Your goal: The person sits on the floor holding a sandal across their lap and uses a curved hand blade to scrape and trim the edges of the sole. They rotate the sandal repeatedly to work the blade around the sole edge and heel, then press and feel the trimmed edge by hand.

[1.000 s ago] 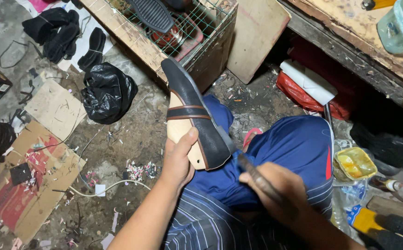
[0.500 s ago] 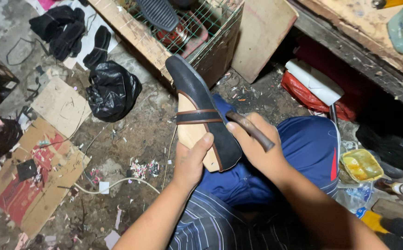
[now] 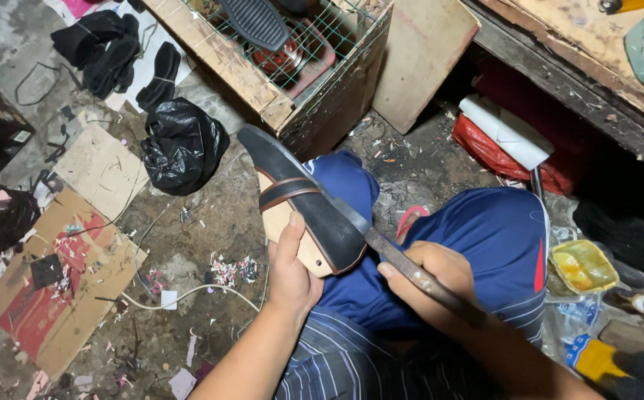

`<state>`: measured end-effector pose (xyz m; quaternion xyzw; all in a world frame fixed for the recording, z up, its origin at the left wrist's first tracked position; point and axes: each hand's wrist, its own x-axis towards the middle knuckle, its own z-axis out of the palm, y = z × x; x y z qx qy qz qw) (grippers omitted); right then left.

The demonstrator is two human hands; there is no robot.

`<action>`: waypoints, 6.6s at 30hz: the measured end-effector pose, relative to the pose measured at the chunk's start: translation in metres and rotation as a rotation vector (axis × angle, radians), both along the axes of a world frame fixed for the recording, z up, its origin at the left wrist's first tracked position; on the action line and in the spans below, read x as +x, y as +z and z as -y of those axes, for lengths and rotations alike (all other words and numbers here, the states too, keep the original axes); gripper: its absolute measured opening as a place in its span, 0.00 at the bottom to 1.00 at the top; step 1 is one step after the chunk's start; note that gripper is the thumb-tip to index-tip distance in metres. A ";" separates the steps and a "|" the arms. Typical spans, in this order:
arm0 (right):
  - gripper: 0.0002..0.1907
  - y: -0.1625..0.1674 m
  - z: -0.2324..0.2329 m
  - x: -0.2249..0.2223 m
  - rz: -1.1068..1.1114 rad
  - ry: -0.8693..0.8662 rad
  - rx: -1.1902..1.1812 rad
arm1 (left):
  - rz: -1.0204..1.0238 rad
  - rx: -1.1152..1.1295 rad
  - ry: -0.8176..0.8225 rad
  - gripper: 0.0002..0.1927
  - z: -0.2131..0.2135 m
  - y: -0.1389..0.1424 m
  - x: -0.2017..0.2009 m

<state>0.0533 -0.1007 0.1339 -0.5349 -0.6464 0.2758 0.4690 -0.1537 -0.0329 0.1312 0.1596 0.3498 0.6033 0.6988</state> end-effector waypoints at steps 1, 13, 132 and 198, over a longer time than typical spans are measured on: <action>0.12 0.001 -0.004 -0.001 0.036 0.028 0.090 | 0.001 -0.005 -0.001 0.20 0.000 0.001 -0.001; 0.12 0.029 -0.033 -0.012 0.365 0.071 0.269 | 0.002 0.007 -0.007 0.20 -0.002 0.009 -0.003; 0.09 0.061 -0.040 -0.024 -0.633 0.032 -0.258 | 0.234 -0.150 -0.083 0.22 0.003 0.068 -0.012; 0.22 0.065 0.050 0.024 0.249 -0.093 -0.182 | -0.335 -0.177 -0.405 0.23 -0.017 0.010 0.037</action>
